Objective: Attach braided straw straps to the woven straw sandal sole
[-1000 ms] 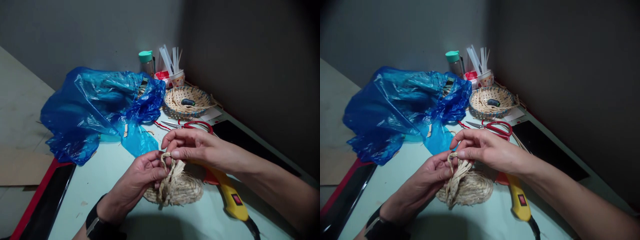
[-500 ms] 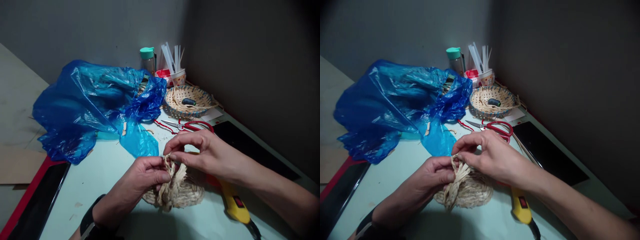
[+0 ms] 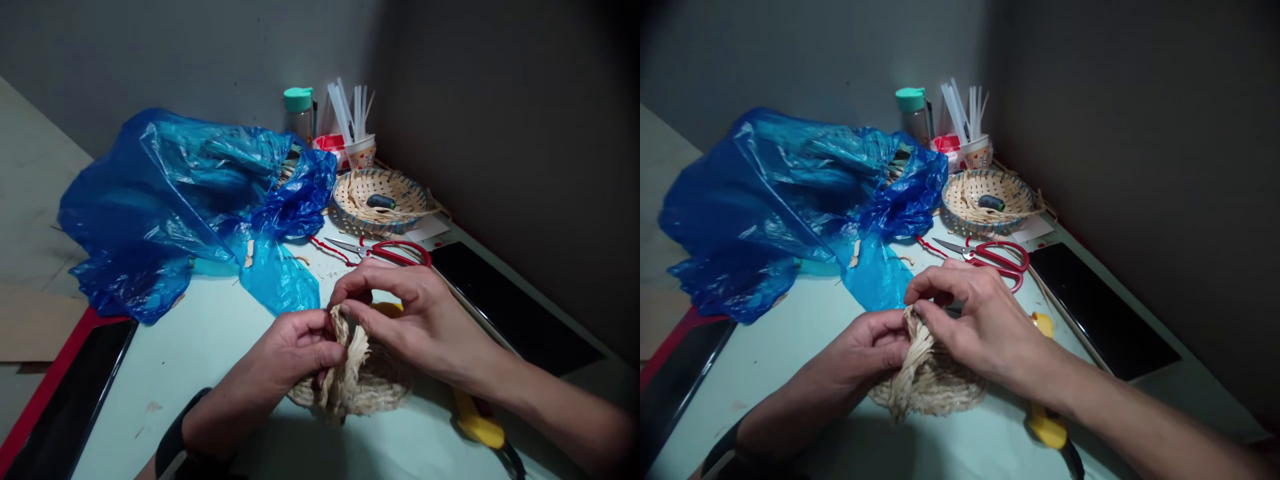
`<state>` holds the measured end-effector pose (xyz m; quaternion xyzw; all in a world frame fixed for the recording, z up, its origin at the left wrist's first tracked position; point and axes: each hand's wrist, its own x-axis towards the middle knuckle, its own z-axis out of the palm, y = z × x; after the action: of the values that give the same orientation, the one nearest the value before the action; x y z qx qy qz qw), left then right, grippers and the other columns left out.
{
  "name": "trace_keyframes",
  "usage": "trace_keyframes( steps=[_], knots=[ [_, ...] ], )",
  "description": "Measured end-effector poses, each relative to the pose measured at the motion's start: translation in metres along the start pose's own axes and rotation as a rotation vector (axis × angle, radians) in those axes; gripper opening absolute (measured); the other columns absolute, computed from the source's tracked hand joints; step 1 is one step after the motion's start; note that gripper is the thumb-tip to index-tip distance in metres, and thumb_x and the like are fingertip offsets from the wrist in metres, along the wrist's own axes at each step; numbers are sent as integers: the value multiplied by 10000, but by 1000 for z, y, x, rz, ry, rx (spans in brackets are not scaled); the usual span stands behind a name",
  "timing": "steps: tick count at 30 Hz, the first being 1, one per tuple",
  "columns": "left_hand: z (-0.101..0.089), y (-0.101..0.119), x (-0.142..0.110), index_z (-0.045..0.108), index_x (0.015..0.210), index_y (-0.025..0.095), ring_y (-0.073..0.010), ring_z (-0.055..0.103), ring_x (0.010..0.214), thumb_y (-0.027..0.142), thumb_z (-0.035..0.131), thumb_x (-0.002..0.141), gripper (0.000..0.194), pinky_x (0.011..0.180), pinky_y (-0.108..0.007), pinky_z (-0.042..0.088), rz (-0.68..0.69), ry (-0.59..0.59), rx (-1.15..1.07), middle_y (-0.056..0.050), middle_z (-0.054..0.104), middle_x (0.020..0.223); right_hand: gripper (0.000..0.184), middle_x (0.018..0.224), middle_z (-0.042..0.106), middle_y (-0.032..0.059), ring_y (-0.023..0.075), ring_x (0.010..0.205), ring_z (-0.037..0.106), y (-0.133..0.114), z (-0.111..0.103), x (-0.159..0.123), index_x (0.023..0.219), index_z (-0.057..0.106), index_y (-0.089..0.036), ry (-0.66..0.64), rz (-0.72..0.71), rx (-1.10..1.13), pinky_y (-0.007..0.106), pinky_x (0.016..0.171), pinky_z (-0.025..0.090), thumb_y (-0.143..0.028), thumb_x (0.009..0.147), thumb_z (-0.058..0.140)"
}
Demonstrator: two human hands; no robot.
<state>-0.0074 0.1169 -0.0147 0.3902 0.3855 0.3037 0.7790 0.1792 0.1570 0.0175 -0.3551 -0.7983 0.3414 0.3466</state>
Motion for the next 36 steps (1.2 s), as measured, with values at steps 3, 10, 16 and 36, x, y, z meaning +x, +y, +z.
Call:
trace_keyframes(
  steps=[3,10,16,36],
  knots=[
    [3,1,0,755,1030,188,-121,584,690,250,671,888,176,742,-265,455,21,23,-61,-22,686,817,111,810,678,-33,100,733,607,1,-2,2,862,644,-194,-54,74,87,210,667,461,-109,885,577],
    [8,5,2,753,1075,190,-153,651,820,248,575,955,222,738,-221,446,74,-1,-279,-49,725,876,60,889,660,-28,103,828,608,3,-3,1,901,629,-201,-34,12,79,208,759,458,-156,925,596],
    [9,4,1,776,950,167,-118,593,702,300,590,947,228,694,-213,431,87,11,-279,-28,666,746,62,840,650,-30,103,777,600,5,-3,1,857,612,-192,-36,24,58,223,731,449,-145,897,617],
    [8,-6,6,625,788,174,-65,378,536,428,732,798,276,534,-205,303,31,242,30,43,468,635,58,874,706,2,130,805,630,6,-3,9,868,728,-177,-71,171,240,229,700,470,-184,840,678]
  ],
)
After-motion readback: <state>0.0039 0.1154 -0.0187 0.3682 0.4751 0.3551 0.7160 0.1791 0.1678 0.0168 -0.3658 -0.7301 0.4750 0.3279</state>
